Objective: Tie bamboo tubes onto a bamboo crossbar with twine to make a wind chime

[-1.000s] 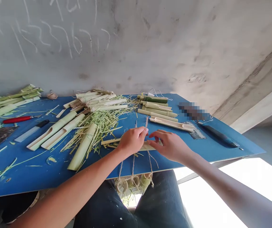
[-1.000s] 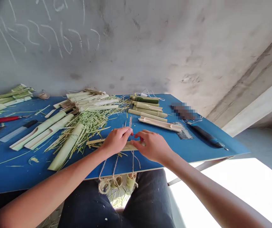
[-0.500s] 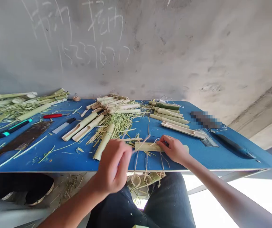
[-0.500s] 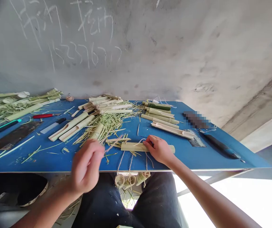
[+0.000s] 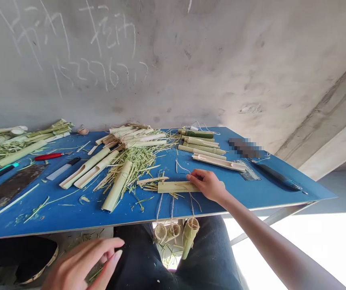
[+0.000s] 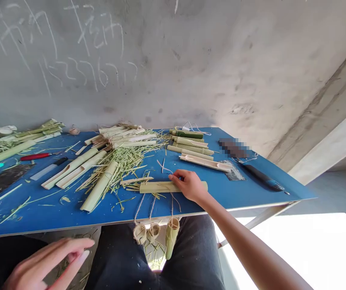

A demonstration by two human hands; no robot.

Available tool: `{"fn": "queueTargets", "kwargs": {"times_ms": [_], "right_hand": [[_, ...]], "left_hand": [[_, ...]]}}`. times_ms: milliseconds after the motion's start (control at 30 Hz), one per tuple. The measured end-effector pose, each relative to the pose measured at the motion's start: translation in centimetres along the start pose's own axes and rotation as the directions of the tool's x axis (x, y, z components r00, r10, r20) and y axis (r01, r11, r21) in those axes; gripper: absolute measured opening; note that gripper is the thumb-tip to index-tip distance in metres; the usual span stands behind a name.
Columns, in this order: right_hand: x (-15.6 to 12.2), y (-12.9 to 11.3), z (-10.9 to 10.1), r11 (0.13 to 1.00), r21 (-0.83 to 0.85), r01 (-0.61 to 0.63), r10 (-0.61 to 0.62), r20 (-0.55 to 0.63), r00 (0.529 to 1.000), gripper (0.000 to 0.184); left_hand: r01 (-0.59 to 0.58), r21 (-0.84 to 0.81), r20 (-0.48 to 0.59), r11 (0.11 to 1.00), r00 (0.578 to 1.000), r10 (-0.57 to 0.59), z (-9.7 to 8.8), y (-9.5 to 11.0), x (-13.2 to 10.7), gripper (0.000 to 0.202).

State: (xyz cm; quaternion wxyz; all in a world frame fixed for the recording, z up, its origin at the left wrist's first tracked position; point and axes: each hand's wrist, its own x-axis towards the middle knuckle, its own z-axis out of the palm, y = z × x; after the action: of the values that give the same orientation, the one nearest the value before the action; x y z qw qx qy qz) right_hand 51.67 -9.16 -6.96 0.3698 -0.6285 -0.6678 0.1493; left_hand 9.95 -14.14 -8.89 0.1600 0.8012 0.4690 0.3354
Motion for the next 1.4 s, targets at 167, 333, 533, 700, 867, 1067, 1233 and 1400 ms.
{"fn": "queueTargets", "kwargs": {"times_ms": [167, 333, 533, 700, 867, 1067, 1233, 1400], "right_hand": [[0.1, 0.1, -0.6, 0.985, 0.167, -0.036, 0.052, -0.09, 0.995, 0.064], [0.1, 0.5, -1.0, 0.946, 0.318, -0.057, 0.106, -0.14, 0.984, 0.069], [0.1, 1.2, -0.9, 0.894, 0.442, -0.067, 0.133, -0.12, 0.984, 0.067], [0.1, 1.2, -0.9, 0.874, 0.482, -0.07, 0.143, -0.117, 0.983, 0.066], [0.1, 0.9, -1.1, 0.874, 0.481, -0.069, 0.144, -0.121, 0.982, 0.068], [-0.1, 0.6, -1.0, 0.893, 0.444, -0.073, 0.127, -0.092, 0.988, 0.068], [-0.2, 0.4, -1.1, 0.91, 0.409, -0.061, 0.103, -0.082, 0.991, 0.069], [-0.3, 0.6, -1.4, 0.931, 0.363, -0.046, 0.086, -0.094, 0.992, 0.067]], "left_hand": [[-0.115, -0.158, 0.354, 0.981, 0.92, 0.165, 4.5, 11.9, 14.1, 0.028], [0.002, -0.311, 0.594, 0.95, 0.781, 0.193, 13.2, 14.7, 20.9, 0.023], [0.133, -0.441, 0.594, 0.887, 0.784, 0.178, 16.7, 12.0, 20.9, 0.034], [0.16, -0.493, 0.557, 0.855, 0.813, 0.17, 16.6, 11.5, 20.5, 0.03], [0.211, -0.514, 0.572, 0.831, 0.807, 0.149, 16.4, 11.9, 20.6, 0.023], [0.24, -0.546, 0.58, 0.802, 0.799, 0.156, 16.3, 11.8, 20.4, 0.018], [0.249, -0.579, 0.592, 0.777, 0.783, 0.191, 16.1, 11.5, 20.6, 0.019], [0.326, -0.585, 0.619, 0.742, 0.771, 0.149, 15.4, 11.4, 21.6, 0.045]]}}
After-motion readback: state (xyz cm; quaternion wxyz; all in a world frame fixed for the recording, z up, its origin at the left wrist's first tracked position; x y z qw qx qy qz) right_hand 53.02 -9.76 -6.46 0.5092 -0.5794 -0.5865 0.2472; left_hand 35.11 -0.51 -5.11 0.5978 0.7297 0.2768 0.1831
